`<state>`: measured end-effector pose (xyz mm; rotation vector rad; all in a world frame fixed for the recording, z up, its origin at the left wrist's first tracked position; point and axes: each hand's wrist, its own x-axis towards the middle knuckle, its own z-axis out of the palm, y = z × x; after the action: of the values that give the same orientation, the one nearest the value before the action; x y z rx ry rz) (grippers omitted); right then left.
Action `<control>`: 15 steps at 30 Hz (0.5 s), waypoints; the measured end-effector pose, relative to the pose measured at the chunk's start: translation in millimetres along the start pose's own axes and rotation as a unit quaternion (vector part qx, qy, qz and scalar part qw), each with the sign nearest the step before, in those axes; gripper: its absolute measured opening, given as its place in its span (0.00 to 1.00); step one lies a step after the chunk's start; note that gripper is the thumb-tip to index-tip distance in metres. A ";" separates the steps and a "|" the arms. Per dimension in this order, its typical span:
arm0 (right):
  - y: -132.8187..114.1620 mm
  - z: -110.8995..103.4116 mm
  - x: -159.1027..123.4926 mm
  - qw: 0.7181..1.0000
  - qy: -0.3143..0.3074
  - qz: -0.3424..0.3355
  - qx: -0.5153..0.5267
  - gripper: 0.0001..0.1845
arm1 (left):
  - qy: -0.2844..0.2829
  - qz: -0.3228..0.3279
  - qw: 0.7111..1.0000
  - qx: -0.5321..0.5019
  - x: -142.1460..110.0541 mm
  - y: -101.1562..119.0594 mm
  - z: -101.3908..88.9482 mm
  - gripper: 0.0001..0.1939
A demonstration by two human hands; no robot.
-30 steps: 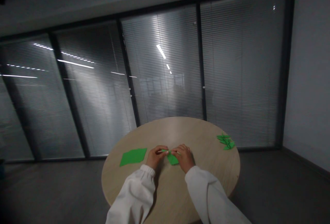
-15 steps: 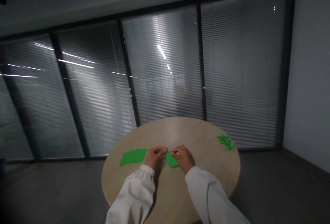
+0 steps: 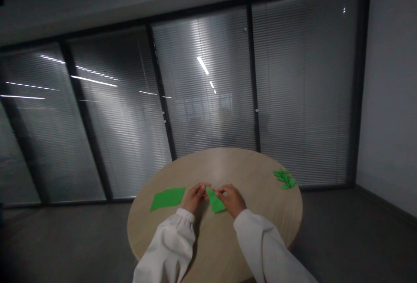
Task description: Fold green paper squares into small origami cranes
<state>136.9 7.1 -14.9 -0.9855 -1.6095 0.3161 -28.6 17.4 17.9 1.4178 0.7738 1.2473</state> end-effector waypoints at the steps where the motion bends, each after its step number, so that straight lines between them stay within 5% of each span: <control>1: 0.2 0.0 -0.2 1.000 0.000 -0.001 -0.001 0.07 | 0.002 -0.002 1.000 0.008 -0.5 1.1 0.8 0.25; 15: 5.2 4.6 -0.4 0.999 -0.018 0.034 -0.005 0.09 | 0.024 0.051 0.994 0.097 -1.1 0.8 8.2 0.25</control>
<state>134.9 11.3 -20.0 -1.0492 -1.6129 0.3750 -21.1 13.8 19.1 1.6063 0.8846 1.3174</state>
